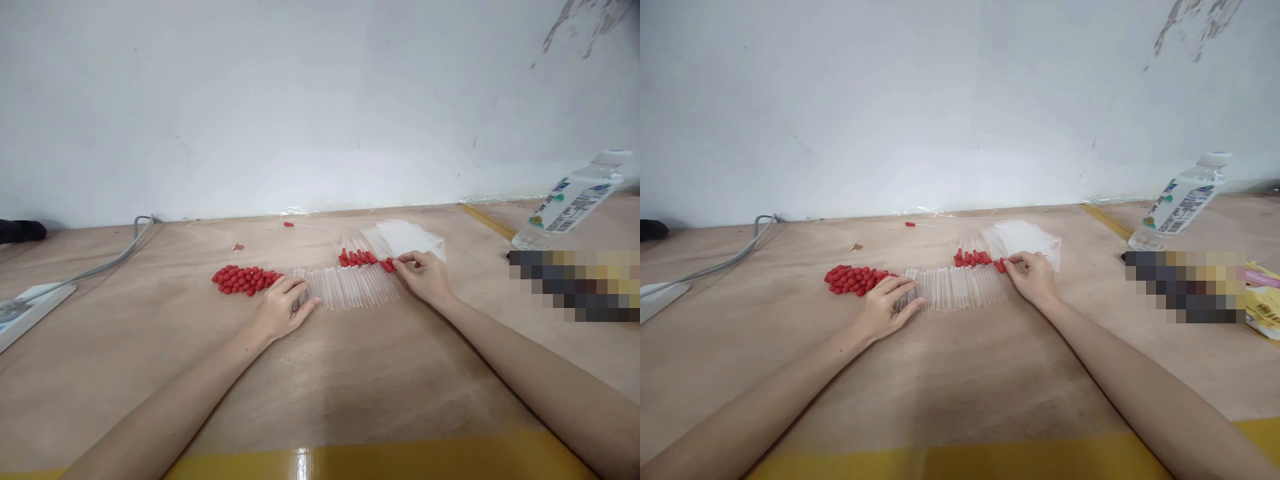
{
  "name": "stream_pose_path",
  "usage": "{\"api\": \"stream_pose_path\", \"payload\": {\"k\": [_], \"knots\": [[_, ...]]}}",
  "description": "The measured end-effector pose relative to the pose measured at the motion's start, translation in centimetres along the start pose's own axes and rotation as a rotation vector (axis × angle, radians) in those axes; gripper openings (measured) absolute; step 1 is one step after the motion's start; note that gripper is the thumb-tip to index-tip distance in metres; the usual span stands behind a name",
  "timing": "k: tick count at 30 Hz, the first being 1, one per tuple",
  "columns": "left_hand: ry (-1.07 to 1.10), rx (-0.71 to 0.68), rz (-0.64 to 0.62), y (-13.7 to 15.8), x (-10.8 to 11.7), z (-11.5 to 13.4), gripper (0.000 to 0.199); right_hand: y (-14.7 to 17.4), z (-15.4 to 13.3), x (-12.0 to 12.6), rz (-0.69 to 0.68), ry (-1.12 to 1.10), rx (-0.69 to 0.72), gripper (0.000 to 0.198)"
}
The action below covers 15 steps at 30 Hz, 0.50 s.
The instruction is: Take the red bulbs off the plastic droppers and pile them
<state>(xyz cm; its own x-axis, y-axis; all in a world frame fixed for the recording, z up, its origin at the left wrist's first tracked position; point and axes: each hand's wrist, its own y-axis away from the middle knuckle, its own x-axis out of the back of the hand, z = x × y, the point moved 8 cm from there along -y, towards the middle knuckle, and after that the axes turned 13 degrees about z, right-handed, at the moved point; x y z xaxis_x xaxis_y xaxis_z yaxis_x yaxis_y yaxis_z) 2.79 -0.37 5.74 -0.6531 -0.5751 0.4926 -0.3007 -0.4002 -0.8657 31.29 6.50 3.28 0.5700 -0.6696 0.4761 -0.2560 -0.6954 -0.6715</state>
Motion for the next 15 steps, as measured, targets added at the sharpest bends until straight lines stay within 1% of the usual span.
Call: {"api": "stream_pose_path", "payload": {"k": [2,5,11,15], "knots": [[-0.004,0.01,0.016,-0.1,0.2,-0.1,0.019,0.1,-0.3,-0.2,-0.015,-0.011,0.036,0.022],[-0.023,-0.01,0.021,-0.2,0.5,0.0,0.016,0.3,-0.4,-0.6,-0.054,0.003,0.065,0.023],[-0.086,-0.054,0.007,0.3,0.9,0.6,0.016,0.0,0.3,-0.2,-0.007,0.006,0.054,0.026],[-0.069,-0.059,-0.018,0.6,0.8,0.7,0.016,-0.2,1.1,-0.1,0.013,0.012,0.004,0.026]]}}
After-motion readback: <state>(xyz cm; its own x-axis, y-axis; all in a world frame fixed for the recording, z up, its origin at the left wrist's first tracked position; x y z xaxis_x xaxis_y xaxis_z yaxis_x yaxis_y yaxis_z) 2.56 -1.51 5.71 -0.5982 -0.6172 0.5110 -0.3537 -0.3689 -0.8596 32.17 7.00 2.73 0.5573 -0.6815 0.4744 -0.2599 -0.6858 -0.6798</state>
